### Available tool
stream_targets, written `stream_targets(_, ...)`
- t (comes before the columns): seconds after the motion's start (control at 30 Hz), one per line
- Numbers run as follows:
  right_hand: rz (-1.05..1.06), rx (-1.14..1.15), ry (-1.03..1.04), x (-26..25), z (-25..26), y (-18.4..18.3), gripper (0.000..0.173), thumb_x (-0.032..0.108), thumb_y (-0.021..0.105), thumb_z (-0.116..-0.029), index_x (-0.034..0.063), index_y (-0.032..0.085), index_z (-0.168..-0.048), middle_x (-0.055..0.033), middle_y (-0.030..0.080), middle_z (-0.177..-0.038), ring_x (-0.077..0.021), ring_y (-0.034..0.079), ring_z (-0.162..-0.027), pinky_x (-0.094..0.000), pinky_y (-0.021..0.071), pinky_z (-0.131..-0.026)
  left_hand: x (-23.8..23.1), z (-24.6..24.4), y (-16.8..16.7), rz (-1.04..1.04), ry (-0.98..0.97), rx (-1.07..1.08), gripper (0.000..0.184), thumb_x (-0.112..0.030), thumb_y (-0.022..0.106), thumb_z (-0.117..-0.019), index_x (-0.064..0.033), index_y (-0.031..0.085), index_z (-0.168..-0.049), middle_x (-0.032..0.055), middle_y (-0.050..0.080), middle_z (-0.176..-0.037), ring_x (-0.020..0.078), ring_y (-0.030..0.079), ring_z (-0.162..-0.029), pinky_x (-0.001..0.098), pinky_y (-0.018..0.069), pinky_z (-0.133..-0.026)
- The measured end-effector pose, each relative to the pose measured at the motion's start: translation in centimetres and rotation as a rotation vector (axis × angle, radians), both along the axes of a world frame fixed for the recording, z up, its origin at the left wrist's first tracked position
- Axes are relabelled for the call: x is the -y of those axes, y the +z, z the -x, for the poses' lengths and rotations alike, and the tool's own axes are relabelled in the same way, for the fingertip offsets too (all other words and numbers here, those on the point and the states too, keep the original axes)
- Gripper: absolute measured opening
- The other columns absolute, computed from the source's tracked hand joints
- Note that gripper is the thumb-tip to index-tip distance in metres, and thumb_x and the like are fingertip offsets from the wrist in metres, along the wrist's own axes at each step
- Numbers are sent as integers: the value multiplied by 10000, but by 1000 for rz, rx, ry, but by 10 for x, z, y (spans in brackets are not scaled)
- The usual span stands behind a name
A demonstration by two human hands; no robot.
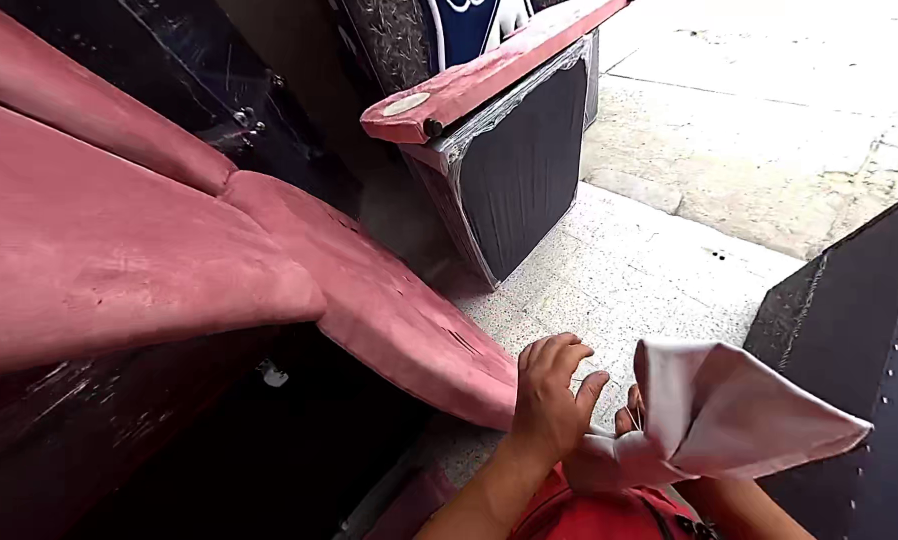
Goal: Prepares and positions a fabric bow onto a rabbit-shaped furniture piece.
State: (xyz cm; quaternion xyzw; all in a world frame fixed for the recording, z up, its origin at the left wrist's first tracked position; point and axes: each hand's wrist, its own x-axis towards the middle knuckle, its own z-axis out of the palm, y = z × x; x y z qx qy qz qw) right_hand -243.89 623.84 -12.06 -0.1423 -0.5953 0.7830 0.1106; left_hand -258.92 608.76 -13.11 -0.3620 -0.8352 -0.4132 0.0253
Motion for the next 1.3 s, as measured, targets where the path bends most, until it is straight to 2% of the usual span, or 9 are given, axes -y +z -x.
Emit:
stream_targets(0.07,201,81,-64,-30,46,-7,145,27,562,-960,88,662,-1045,27,717,-939,-45,684,-933,-265,575,-895,-21,20,6,-101,60,-35,294,-362,587,-1026,-169,745,-1183,2,659,-1320,191,578,-1281,473,477,-1097)
stream_targets(0.17,227,56,-28,-73,127,-29,187,166,505,-1005,78,632,-1111,-31,717,-983,-113,691,-968,-348,589,-885,-50,54,13,-239,-21,78,458,-478,569,-1032,-86,736,-1199,57,720,-1203,179,663,-1162,416,573,-1002)
stream_targets(0.27,217,191,87,-101,208,-38,81,64,570,-971,82,644,-1001,-36,703,-816,-121,673,-715,-317,582,-635,-76,91,-4,-209,103,232,543,-502,718,-931,-103,686,-1298,30,693,-1250,136,661,-1163,379,587,-1001)
stream_targets(0.47,123,188,700,-130,351,-31,191,169,531,-1069,66,684,-1121,-93,718,-883,-147,678,-744,-326,578,-675,-105,158,6,-425,504,823,566,-413,829,-845,-76,659,-1266,57,759,-1049,187,739,-971,366,635,-877)
stream_targets(0.63,-252,-46,1074,-88,443,-23,157,222,583,-1052,111,682,-1000,-19,634,-749,-108,554,-591,-292,477,-561,-83,176,22,-813,824,666,415,-181,792,-886,14,664,-1229,164,744,-1070,252,730,-995,413,608,-928)
stream_targets(0.73,-403,-258,1297,-51,495,-24,323,161,630,-981,224,652,-1297,21,649,-1188,-99,593,-714,-331,547,-647,-61,183,23,-853,934,494,455,-124,825,-840,18,636,-1228,176,738,-1077,268,732,-999,422,620,-913)
stream_targets(0.8,-262,-276,1566,-25,523,-14,554,61,602,-930,196,543,-1464,-22,676,-985,-113,585,-667,-342,528,-632,-45,189,31,-848,959,435,460,-127,817,-852,27,620,-1237,176,735,-1093,267,727,-1020,426,610,-936)
stream_targets(1.0,-104,-338,2179,55,572,-1,161,69,522,-983,73,676,-938,45,580,-670,-13,470,-550,-204,391,-520,-11,197,52,-723,1203,481,450,-128,794,-866,-4,594,-1250,157,749,-1058,265,742,-979,417,625,-892)
stream_targets(1.3,-371,-476,2103,163,586,-35,259,332,723,-961,75,747,-934,-37,663,-750,-148,606,-686,-427,512,-678,5,207,36,-484,1916,346,364,-79,844,-841,-85,688,-1170,67,756,-962,191,732,-837,409,631,-778)
